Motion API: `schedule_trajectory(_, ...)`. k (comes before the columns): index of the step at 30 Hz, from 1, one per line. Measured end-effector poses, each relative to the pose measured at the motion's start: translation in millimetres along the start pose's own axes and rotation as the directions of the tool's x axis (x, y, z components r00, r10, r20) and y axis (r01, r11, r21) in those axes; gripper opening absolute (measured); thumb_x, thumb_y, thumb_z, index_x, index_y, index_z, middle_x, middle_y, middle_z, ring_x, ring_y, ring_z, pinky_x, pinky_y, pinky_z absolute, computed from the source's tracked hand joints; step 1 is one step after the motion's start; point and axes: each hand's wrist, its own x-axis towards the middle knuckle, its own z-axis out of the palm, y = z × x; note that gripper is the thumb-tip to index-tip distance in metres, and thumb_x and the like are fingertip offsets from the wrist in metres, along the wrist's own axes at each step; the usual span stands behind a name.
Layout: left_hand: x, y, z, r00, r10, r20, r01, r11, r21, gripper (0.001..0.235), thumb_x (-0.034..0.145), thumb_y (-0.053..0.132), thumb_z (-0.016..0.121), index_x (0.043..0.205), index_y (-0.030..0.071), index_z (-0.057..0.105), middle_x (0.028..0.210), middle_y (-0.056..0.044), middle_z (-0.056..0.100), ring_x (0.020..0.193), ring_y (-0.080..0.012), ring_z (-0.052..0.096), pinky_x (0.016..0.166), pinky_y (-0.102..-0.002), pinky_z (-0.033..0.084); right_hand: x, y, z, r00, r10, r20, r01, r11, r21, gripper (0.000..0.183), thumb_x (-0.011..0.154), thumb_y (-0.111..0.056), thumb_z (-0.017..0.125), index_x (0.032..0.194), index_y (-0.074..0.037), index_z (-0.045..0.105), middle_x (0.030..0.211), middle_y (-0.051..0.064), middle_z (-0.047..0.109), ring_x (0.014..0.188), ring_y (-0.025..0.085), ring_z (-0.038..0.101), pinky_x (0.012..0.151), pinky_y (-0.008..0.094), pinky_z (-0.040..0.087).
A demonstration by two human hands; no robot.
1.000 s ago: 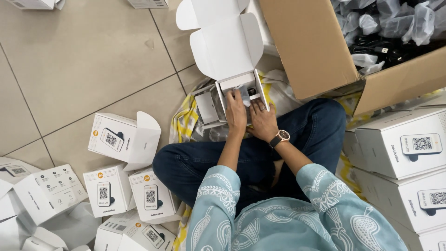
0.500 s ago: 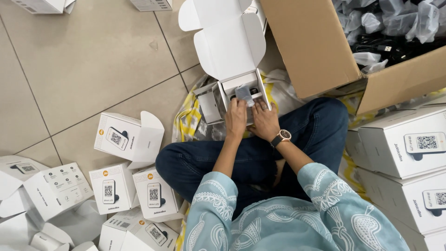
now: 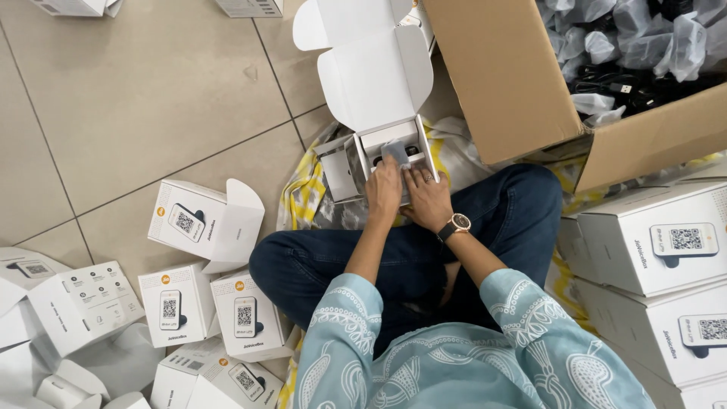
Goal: The person packs electronic devices and cables into individual product boxes.
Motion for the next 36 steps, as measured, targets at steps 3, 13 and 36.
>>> schedule_trajectory(3,-18,22,-72,1.000,-0.004,-0.026,-0.001,0.980,-0.199,0.016,0.100,0.018,0.065,0.102,0.003,0.059,0.097,-0.017,0.071,0.090,-0.0385,0.071,0.074,-0.050,0.056,2,-2,1,1.000,0.020,-0.005,-0.020,1.000,0.014,0.104,0.066,-0.058,0.084,0.148,-0.006,0.046,0.139,0.015,0.059,0.129,0.028,0.054,0.100,0.055,0.039)
schedule_trajectory(13,-43,-35,-78,0.936,-0.222,-0.275,0.186,0.971,-0.151,0.049,0.085,0.021,0.074,0.124,-0.006,0.061,0.108,-0.026,0.067,0.097,-0.0432,0.063,0.082,-0.054,0.050,-2,-3,-1,0.999,0.003,-0.051,-0.002,1.000,0.016,0.096,0.069,-0.059,0.082,0.141,-0.004,0.052,0.135,0.013,0.062,0.128,0.027,0.056,0.103,0.054,0.039)
schedule_trajectory(36,38,26,-133,0.993,-0.002,0.121,0.020,0.989,-0.149,0.034,0.091,0.028,0.051,0.087,0.004,0.075,0.083,-0.026,0.070,0.079,-0.0459,0.067,0.075,-0.055,0.054,-8,7,10,0.997,-0.030,-0.072,0.041,0.986,0.164,0.039,0.074,-0.047,0.080,0.103,-0.021,0.077,0.101,0.002,0.073,0.101,0.028,0.066,0.089,0.054,0.045)
